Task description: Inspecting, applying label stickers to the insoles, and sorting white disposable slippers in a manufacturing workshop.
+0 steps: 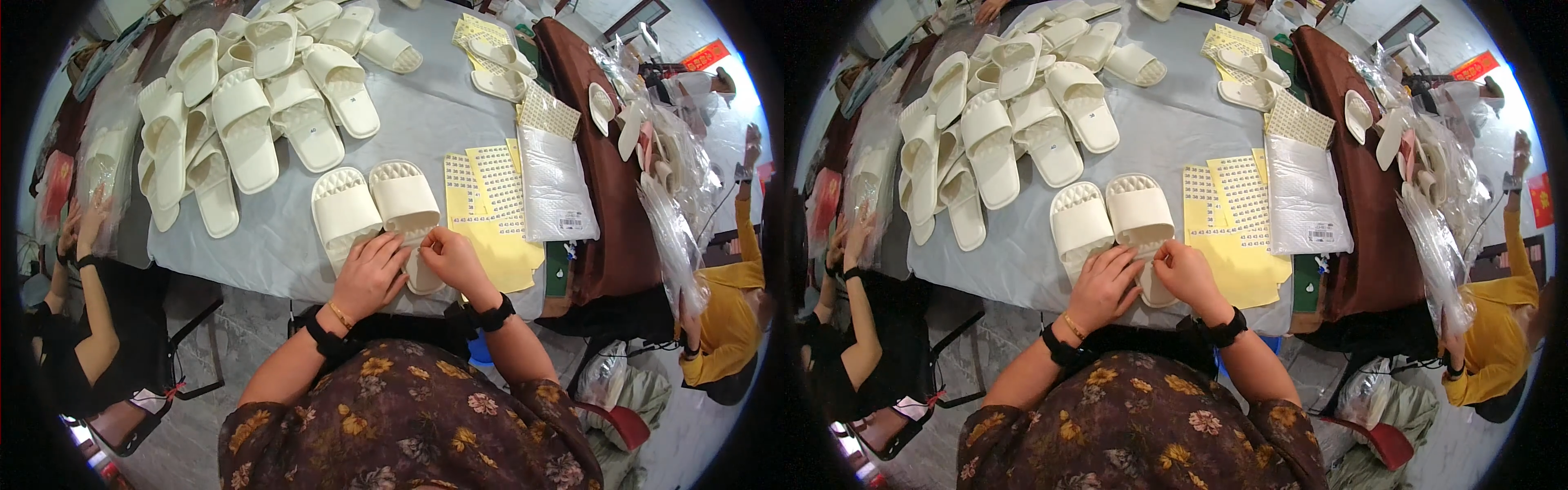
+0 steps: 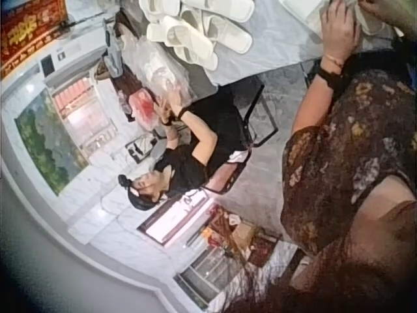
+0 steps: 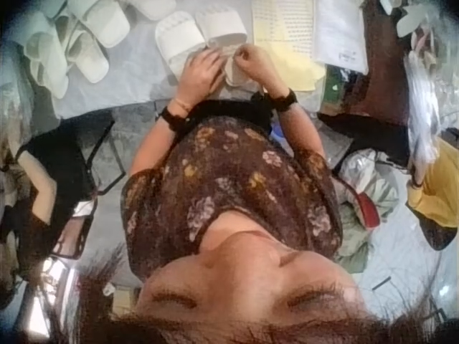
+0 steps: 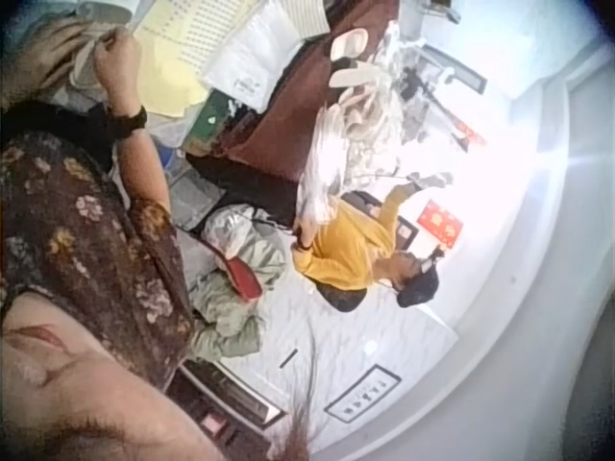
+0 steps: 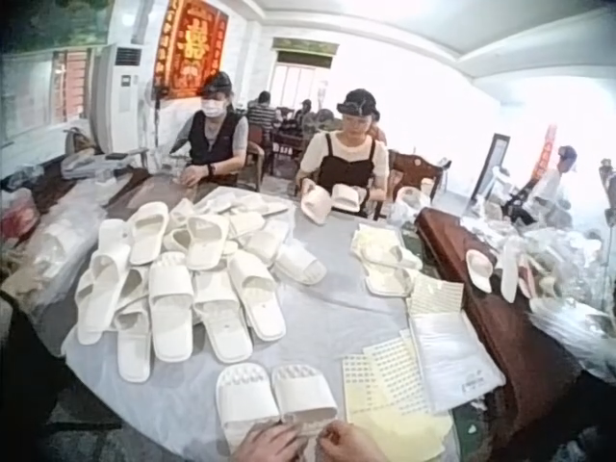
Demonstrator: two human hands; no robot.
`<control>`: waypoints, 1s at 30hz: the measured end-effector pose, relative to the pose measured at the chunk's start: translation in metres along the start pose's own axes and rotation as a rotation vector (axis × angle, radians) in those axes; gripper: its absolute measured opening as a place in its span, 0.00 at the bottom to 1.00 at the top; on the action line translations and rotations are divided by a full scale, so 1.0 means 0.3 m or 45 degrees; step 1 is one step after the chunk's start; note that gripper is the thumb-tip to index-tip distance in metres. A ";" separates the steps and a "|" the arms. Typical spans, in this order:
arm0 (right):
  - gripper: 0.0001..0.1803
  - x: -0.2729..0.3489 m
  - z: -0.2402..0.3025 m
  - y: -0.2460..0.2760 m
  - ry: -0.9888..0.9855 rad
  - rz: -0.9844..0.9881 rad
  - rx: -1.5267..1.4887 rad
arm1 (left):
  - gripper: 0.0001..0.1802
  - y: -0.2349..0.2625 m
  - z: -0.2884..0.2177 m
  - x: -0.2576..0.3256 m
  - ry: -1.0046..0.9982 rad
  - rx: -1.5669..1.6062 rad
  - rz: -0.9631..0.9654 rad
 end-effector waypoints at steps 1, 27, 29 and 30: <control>0.07 -0.001 -0.008 -0.009 -0.001 0.001 -0.001 | 0.24 0.001 -0.002 0.000 -0.008 -0.006 -0.004; 0.15 0.017 -0.020 -0.011 -0.012 -0.192 0.079 | 0.24 -0.005 0.001 0.011 -0.037 -0.069 -0.010; 0.15 0.017 -0.047 -0.011 0.031 -0.223 0.048 | 0.24 -0.012 -0.004 0.007 -0.045 -0.023 0.012; 0.15 0.021 -0.054 -0.008 0.043 -0.233 0.032 | 0.24 -0.011 -0.010 0.004 -0.034 -0.013 0.030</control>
Point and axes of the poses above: each hand's wrist, its own x-axis away from the middle knuckle, its own y-axis out of the back of the hand, z = x × y, the point moved 7 cm from there along -x, towards the middle knuckle, and after that the axes turned 10 degrees about -z, right-handed, at the moved point
